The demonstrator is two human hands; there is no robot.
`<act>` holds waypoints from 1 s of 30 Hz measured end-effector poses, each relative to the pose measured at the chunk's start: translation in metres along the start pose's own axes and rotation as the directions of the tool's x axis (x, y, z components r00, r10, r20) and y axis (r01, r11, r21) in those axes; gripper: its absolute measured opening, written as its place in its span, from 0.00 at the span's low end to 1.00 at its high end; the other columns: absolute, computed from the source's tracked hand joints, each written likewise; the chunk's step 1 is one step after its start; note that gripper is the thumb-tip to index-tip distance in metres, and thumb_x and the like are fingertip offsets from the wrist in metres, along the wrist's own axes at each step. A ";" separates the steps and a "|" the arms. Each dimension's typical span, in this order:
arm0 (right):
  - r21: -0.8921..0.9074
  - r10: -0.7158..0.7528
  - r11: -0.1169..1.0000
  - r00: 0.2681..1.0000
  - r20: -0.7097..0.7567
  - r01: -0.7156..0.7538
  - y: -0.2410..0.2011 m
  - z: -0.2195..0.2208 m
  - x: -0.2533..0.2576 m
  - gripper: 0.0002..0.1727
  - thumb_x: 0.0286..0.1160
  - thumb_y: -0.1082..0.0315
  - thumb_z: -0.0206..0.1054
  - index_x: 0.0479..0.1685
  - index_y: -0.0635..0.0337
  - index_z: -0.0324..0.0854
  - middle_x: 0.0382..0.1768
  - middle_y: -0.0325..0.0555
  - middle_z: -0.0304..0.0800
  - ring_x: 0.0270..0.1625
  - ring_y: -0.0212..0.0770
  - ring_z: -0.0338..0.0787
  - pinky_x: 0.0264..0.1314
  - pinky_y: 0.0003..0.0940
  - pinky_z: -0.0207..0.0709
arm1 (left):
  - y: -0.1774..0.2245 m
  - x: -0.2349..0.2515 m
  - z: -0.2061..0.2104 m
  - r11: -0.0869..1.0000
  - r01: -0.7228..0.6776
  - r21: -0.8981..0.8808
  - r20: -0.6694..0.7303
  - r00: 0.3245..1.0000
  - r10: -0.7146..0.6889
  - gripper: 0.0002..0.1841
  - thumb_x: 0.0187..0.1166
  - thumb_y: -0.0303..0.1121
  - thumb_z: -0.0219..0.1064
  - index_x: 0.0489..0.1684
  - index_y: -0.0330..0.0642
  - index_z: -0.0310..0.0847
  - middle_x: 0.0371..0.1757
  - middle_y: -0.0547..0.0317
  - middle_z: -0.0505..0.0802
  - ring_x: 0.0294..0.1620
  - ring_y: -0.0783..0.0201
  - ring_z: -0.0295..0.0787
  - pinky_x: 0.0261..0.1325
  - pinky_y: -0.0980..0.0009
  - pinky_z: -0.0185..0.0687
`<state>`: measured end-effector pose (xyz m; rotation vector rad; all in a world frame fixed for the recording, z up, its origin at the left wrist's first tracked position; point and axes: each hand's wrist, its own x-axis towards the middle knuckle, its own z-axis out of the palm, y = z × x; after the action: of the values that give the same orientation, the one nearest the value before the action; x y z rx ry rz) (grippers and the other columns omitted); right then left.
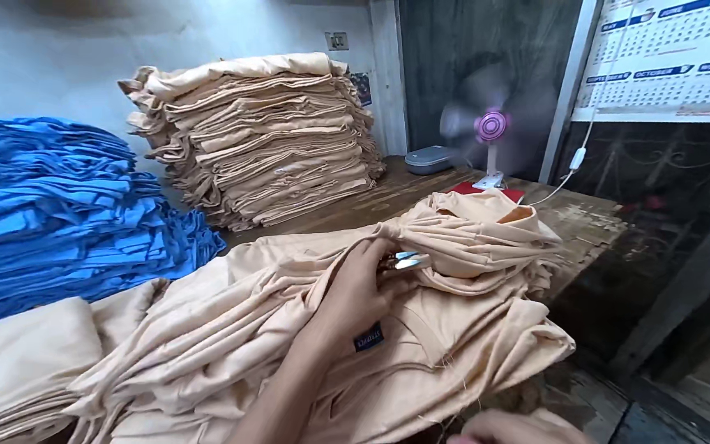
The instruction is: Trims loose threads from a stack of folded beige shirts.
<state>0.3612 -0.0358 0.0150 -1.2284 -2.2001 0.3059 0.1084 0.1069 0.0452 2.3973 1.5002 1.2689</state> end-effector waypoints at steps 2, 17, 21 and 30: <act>-0.006 0.065 0.998 0.955 -0.291 -0.070 -0.010 0.007 0.007 0.18 0.79 0.47 0.71 0.35 0.52 0.95 0.24 0.38 0.92 0.27 0.38 0.87 0.41 0.46 0.81 | 0.012 -0.024 -0.001 0.994 -0.058 0.089 -0.070 0.995 0.065 0.26 0.69 0.40 0.80 0.68 0.50 0.84 0.56 0.55 0.89 0.60 0.53 0.86 0.64 0.44 0.83; -0.063 -0.054 0.998 0.793 -0.606 0.019 0.017 0.061 0.025 0.06 0.69 0.66 0.74 0.34 0.48 0.99 0.31 0.36 0.93 0.40 0.35 0.89 0.52 0.39 0.77 | 0.040 -0.082 0.024 0.694 -0.517 0.500 -0.069 0.776 0.627 0.12 0.84 0.29 0.61 0.57 0.53 0.88 0.45 0.61 0.90 0.43 0.59 0.81 0.57 0.58 0.69; -0.124 -0.103 0.990 0.921 -0.375 0.060 0.013 0.047 0.018 0.06 0.68 0.58 0.75 0.28 0.41 0.97 0.38 0.35 0.94 0.48 0.41 0.87 0.62 0.50 0.69 | 0.038 -0.078 0.024 0.796 -0.429 0.427 -0.171 0.826 0.537 0.11 0.82 0.31 0.62 0.53 0.57 0.88 0.42 0.63 0.91 0.44 0.59 0.84 0.54 0.56 0.73; -0.213 -0.072 0.974 0.803 -0.592 -0.070 0.006 0.073 0.080 0.12 0.65 0.52 0.70 0.28 0.51 0.90 0.28 0.36 0.89 0.33 0.37 0.90 0.31 0.36 0.83 | 0.028 -0.080 0.031 0.986 0.116 -0.117 -0.253 0.957 -0.142 0.12 0.82 0.47 0.65 0.41 0.56 0.93 0.34 0.78 0.92 0.30 0.83 0.85 0.31 0.83 0.82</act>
<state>0.2903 0.0405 -0.0149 -1.2276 -1.7022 -0.3169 0.1337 0.0420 -0.0120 2.0979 1.5806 1.6376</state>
